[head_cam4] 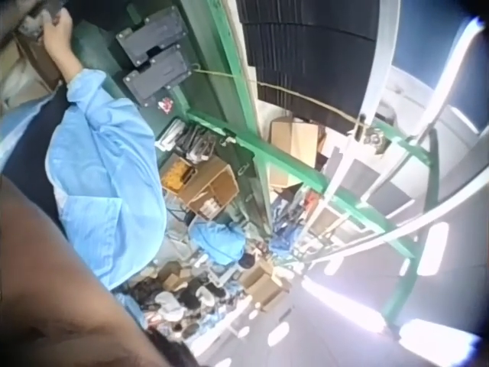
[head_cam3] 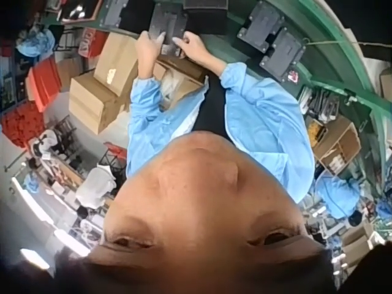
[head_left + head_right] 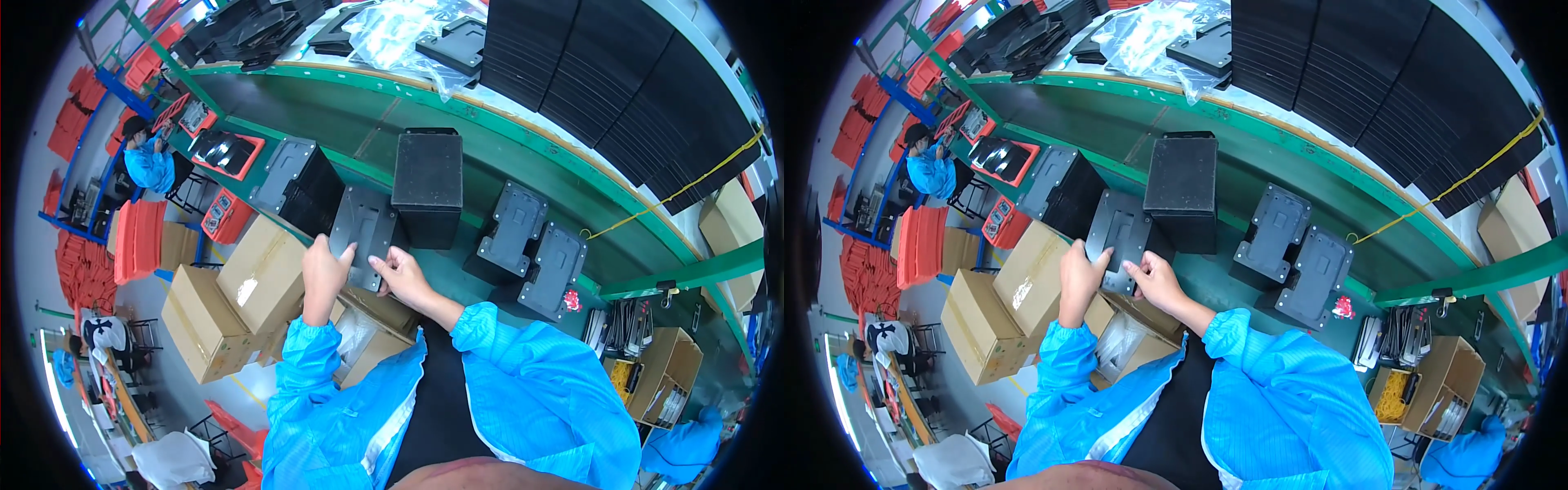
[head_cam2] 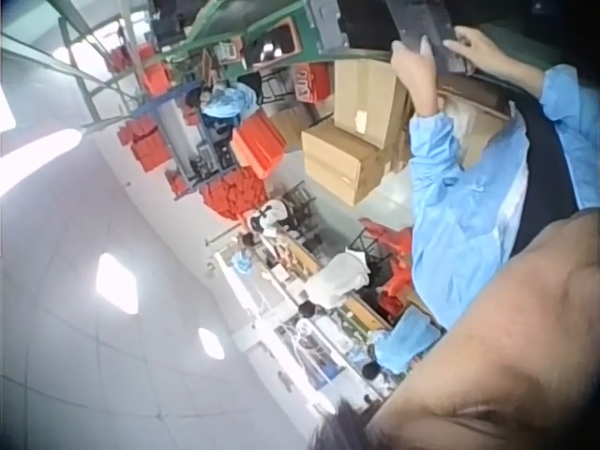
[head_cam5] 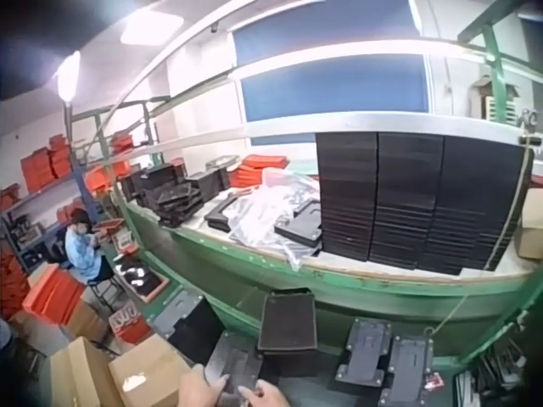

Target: Assembling black plastic components and screens at a factory workstation.

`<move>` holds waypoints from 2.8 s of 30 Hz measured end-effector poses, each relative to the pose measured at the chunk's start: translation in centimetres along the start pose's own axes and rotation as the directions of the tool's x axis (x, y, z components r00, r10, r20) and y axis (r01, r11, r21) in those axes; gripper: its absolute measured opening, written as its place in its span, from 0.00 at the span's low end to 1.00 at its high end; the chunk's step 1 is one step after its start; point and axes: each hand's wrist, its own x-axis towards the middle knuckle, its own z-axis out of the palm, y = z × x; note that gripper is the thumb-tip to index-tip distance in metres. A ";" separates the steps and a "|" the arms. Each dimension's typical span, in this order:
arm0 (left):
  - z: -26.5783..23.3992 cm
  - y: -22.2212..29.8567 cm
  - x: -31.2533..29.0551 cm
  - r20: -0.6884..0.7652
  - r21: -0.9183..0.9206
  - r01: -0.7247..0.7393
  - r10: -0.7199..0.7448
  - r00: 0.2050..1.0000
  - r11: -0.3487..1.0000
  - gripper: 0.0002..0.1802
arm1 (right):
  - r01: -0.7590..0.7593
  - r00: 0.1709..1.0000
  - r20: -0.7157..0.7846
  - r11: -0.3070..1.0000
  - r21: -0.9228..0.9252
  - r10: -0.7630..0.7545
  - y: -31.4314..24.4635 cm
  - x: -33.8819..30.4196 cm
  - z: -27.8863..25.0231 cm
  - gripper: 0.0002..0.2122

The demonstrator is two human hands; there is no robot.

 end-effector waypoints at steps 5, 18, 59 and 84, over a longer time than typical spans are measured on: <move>-4.7 4.2 -2.0 -0.097 -0.013 -0.095 0.094 0.991 0.995 0.20 | 0.104 0.992 0.078 0.989 -0.105 -0.096 -0.8 -1.8 -0.2 0.13; -14.4 26.4 21.2 -0.225 0.099 -0.565 0.571 0.789 0.819 0.32 | -0.011 0.956 0.288 0.984 -0.177 0.062 -3.8 -12.0 -8.2 0.14; 10.8 -3.8 -15.0 0.295 -0.781 0.332 -0.156 0.943 0.530 0.47 | 0.081 0.985 0.172 0.818 -0.569 0.022 11.4 -4.1 -9.9 0.35; 12.8 -9.5 4.9 -0.592 -0.479 0.027 -0.346 0.728 0.877 0.53 | -0.104 0.991 -0.048 0.492 -0.864 0.127 6.2 -8.6 -14.6 0.29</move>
